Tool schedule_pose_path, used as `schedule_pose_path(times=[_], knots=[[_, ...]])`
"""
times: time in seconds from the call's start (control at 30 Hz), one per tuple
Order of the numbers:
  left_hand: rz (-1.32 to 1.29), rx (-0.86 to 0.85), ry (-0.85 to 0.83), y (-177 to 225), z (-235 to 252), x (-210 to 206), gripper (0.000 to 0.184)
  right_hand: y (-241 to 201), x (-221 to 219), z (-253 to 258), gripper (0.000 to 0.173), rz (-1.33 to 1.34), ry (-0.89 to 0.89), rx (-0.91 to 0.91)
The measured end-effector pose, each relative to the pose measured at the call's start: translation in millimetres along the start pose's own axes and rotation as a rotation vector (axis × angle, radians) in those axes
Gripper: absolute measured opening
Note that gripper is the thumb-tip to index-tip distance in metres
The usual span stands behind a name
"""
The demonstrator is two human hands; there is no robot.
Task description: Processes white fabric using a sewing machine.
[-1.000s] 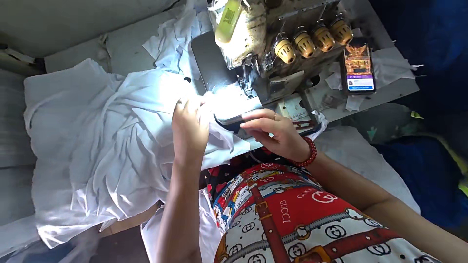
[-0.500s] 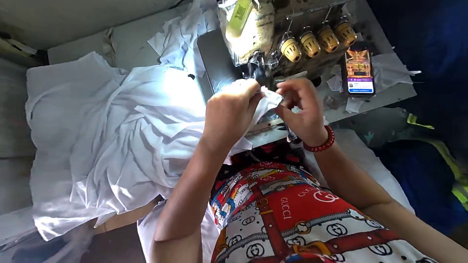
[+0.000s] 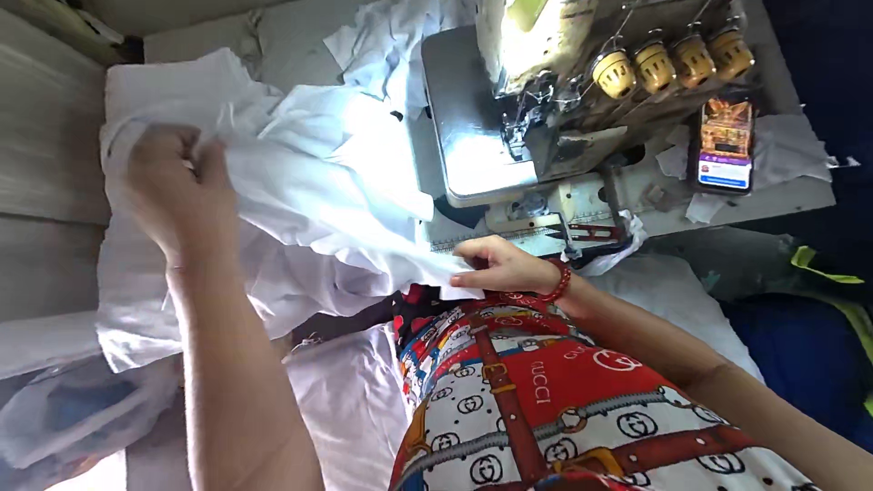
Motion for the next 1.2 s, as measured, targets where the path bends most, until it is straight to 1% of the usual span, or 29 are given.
schedule_pose_path(times=[0.03, 0.07, 0.1, 0.17, 0.2, 0.23, 0.27, 0.3, 0.33, 0.37, 0.43, 0.47, 0.5, 0.53, 0.6, 0.63, 0.7, 0.73, 0.8, 0.87, 0.93, 1.0, 1.07, 1.13, 1.2], knots=[[-0.028, 0.056, -0.101, -14, -7, -16, 0.046, 1, 5, -5, 0.022, -0.018, 0.007, -0.01], [-0.057, 0.051, -0.119, -18, -16, -28, 0.049, 1, 10, -10, 0.023, -0.056, 0.019, -0.005], [-0.083, -0.012, -0.084, -12, -26, -36, 0.048, 0, 14, -15, 0.024, -0.109, 0.034, 0.01], [-0.18, -0.256, 0.044, 18, -44, -50, 0.03, -4, 19, -26, 0.026, -0.178, 0.056, 0.056], [-0.237, -0.376, 0.053, 38, -50, -57, 0.023, -7, 21, -30, 0.027, -0.201, 0.064, 0.084], [-0.269, -0.481, 0.022, 55, -54, -65, 0.025, -12, 23, -34, 0.028, -0.224, 0.073, 0.108], [-0.255, -0.552, -0.061, 69, -55, -75, 0.03, -18, 25, -37, 0.029, -0.244, 0.079, 0.134], [-0.205, -0.577, -0.163, 77, -53, -86, 0.034, -25, 27, -40, 0.03, -0.25, 0.083, 0.166], [-0.158, -0.572, -0.251, 79, -48, -96, 0.036, -33, 30, -44, 0.03, -0.244, 0.088, 0.196], [-0.141, -0.562, -0.292, 77, -42, -103, 0.032, -41, 32, -47, 0.029, -0.222, 0.099, 0.222], [-0.158, -0.546, -0.297, 75, -28, -106, 0.018, -59, 37, -51, 0.022, -0.117, 0.134, 0.292], [-0.164, -0.535, -0.29, 79, -24, -103, 0.019, -68, 38, -53, 0.016, -0.045, 0.154, 0.345], [-0.184, -0.525, -0.282, 86, -23, -97, 0.024, -76, 36, -53, 0.013, 0.025, 0.165, 0.397], [-0.218, -0.52, -0.261, 95, -24, -90, 0.028, -83, 34, -51, 0.014, 0.094, 0.171, 0.44], [-0.368, -0.505, -0.238, 119, -33, -73, 0.027, -94, 25, -45, 0.015, 0.157, 0.171, 0.493], [-0.494, -0.487, -0.269, 132, -41, -66, 0.023, -98, 21, -41, 0.012, 0.148, 0.172, 0.515], [-0.753, -0.451, -0.416, 157, -61, -57, 0.014, -102, 17, -34, 0.008, 0.088, 0.214, 0.55], [-0.846, -0.439, -0.483, 165, -71, -55, 0.011, -101, 18, -31, 0.008, 0.062, 0.255, 0.561], [-0.94, -0.436, -0.545, 173, -88, -52, 0.011, -95, 26, -27, 0.009, 0.019, 0.381, 0.554], [-0.946, -0.452, -0.566, 172, -99, -51, 0.015, -86, 34, -27, 0.014, 0.021, 0.462, 0.516], [-0.968, -0.459, -0.587, 171, -106, -54, 0.017, -75, 38, -25, 0.019, 0.061, 0.485, 0.463], [-1.02, -0.436, -0.572, 170, -108, -57, 0.013, -68, 37, -23, 0.016, 0.112, 0.46, 0.442], [-1.1, -0.389, -0.602, 168, -107, -58, 0.007, -70, 33, -21, 0.013, 0.144, 0.359, 0.445], [-1.152, -0.353, -0.608, 164, -105, -57, 0.007, -73, 30, -20, 0.012, 0.192, 0.273, 0.482], [-1.119, -0.361, -0.559, 161, -104, -55, 0.006, -76, 30, -21, 0.007, 0.22, 0.235, 0.532]])
Point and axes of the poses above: each hand's wrist, its own z-axis towards the middle knuckle, its own x-axis out of the back of the hand, y = z × x, the point moved 7 cm from there along z, towards the middle knuckle, and after that the axes turned 9 degrees about z, right-handed, at the moved point
